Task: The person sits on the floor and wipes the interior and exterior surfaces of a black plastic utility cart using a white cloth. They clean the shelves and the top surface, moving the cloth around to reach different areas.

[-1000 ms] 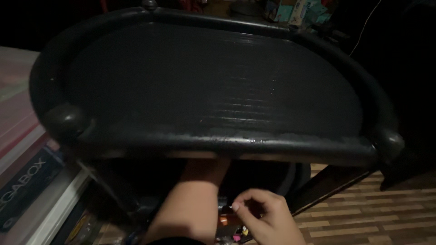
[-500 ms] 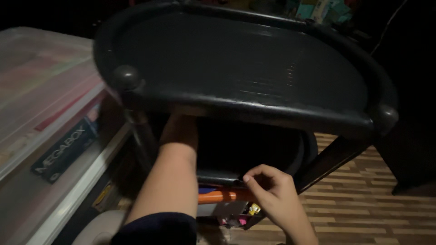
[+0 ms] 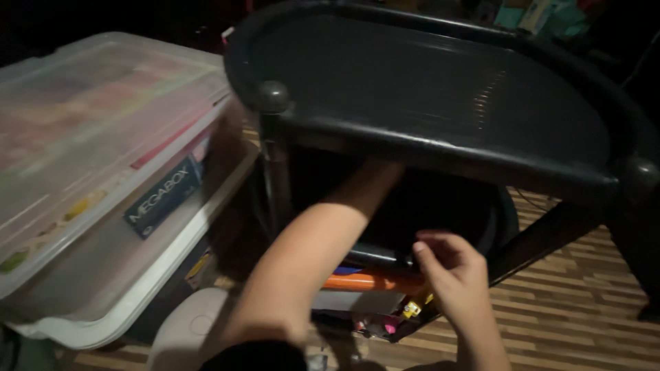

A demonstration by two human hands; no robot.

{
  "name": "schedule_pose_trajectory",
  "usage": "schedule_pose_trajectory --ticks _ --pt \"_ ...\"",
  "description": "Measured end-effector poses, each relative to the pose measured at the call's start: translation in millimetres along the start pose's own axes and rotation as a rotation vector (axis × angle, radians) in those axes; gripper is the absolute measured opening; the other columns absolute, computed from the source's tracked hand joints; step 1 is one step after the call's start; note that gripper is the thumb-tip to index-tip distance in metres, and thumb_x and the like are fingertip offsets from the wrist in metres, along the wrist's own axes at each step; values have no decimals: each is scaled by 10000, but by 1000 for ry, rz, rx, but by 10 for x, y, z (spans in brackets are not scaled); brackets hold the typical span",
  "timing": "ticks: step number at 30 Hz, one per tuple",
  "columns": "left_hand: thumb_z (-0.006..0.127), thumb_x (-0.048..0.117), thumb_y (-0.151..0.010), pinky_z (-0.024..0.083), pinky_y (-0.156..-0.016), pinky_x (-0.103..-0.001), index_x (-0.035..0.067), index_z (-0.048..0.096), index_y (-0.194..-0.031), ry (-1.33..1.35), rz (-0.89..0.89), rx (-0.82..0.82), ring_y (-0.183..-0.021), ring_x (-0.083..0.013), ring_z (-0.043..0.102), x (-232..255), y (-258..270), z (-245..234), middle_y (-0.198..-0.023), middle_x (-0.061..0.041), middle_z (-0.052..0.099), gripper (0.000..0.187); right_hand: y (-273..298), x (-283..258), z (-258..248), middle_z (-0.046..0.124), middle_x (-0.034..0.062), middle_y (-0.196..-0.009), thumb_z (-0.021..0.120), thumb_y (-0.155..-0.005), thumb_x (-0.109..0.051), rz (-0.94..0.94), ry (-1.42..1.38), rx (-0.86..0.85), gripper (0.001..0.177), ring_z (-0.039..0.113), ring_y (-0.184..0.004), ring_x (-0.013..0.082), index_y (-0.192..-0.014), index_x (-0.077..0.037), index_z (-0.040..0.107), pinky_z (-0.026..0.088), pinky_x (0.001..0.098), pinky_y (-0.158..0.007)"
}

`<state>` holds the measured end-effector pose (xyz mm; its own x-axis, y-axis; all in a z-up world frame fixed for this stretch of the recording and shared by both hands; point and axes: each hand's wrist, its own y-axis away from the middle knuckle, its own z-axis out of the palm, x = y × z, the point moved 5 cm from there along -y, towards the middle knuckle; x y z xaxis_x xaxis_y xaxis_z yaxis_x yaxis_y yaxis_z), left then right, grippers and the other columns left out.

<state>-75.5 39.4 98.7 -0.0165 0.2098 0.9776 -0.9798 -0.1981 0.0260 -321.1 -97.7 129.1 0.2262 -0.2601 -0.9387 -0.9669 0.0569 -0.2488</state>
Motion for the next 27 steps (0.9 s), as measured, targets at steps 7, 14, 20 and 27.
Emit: schedule_pose_trajectory --ticks 7,14,20,27 --pt "599 243 -974 436 -752 -382 173 680 -1082 470 -415 -415 -913 -184 592 56 1302 -428 -1023 -37 667 153 21 -26 109 677 166 -929 590 -955 2 81 -606 -22 296 626 -733 219 -1240 78 618 517 345 -609" --pt "557 245 -992 556 -782 -397 33 676 -1108 547 -413 -707 -810 -270 682 627 2067 -992 -946 -125 711 269 149 -329 424 679 199 -1081 567 -1024 -100 147 -947 -262 319 657 -907 283 -1290 75 579 530 386 -692" --pt "594 35 -932 561 -838 -393 3 687 -1208 540 -259 -424 -875 -195 721 728 2279 -1230 -1029 -111 734 293 226 -402 564 686 180 -1084 624 -1023 -56 60 -993 -394 267 680 -994 270 -1262 62 618 562 423 -866" --pt "705 0 -905 558 -964 -351 87 803 -1053 -246 573 -478 -1081 -228 644 1101 2716 -1457 -1169 -112 617 198 249 -246 674 696 192 -1073 618 -1017 72 95 -1085 -332 144 696 -986 283 -1155 31 623 583 427 -890"
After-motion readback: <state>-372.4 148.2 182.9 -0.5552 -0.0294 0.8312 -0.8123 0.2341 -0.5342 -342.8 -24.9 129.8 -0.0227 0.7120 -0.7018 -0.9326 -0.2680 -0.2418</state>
